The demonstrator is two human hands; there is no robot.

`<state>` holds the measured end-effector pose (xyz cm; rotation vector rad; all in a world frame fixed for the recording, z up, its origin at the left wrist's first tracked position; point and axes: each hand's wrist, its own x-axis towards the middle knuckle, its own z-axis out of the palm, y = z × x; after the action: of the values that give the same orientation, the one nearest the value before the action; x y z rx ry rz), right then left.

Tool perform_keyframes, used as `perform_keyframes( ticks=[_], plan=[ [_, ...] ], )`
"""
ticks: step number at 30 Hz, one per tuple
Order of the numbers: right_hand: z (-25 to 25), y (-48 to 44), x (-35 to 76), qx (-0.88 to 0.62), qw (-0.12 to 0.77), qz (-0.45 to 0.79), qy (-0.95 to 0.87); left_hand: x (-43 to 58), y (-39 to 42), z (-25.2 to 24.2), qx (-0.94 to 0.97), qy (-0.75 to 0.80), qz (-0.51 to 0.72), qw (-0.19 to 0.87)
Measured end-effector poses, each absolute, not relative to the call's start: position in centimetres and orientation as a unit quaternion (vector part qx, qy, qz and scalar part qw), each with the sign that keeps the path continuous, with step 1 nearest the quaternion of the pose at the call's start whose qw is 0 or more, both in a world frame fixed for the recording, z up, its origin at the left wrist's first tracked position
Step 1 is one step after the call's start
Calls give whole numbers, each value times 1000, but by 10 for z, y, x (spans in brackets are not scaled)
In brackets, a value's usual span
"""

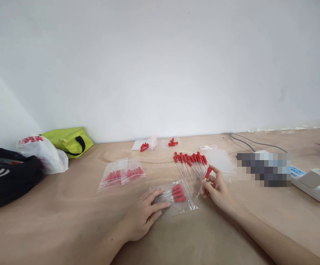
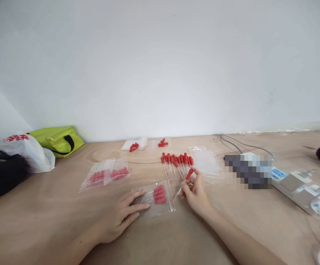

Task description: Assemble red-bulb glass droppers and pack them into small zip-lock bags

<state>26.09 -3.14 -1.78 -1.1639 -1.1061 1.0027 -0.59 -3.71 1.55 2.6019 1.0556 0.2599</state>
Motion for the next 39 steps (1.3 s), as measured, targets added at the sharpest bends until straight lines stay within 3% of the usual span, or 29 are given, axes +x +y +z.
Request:
perform_keyframes(
  ticks=[7, 20, 29, 34, 39],
  plan=[
    [-21, -31, 252, -463, 621, 437, -457, -6, -37, 17, 911, 371, 91, 159],
    [-9, -55, 246, -464, 579, 566, -360, -6, -37, 13, 907, 376, 110, 156],
    [-14, -48, 260, -516, 375, 515, -573, -7, -36, 14, 904, 387, 93, 159],
    [-8, -46, 260, -477, 362, 385, -703, -7, -35, 13, 905, 381, 89, 165],
    [0, -52, 250, -496, 344, 349, -717, -7, -36, 12, 903, 384, 96, 167]
  ],
)
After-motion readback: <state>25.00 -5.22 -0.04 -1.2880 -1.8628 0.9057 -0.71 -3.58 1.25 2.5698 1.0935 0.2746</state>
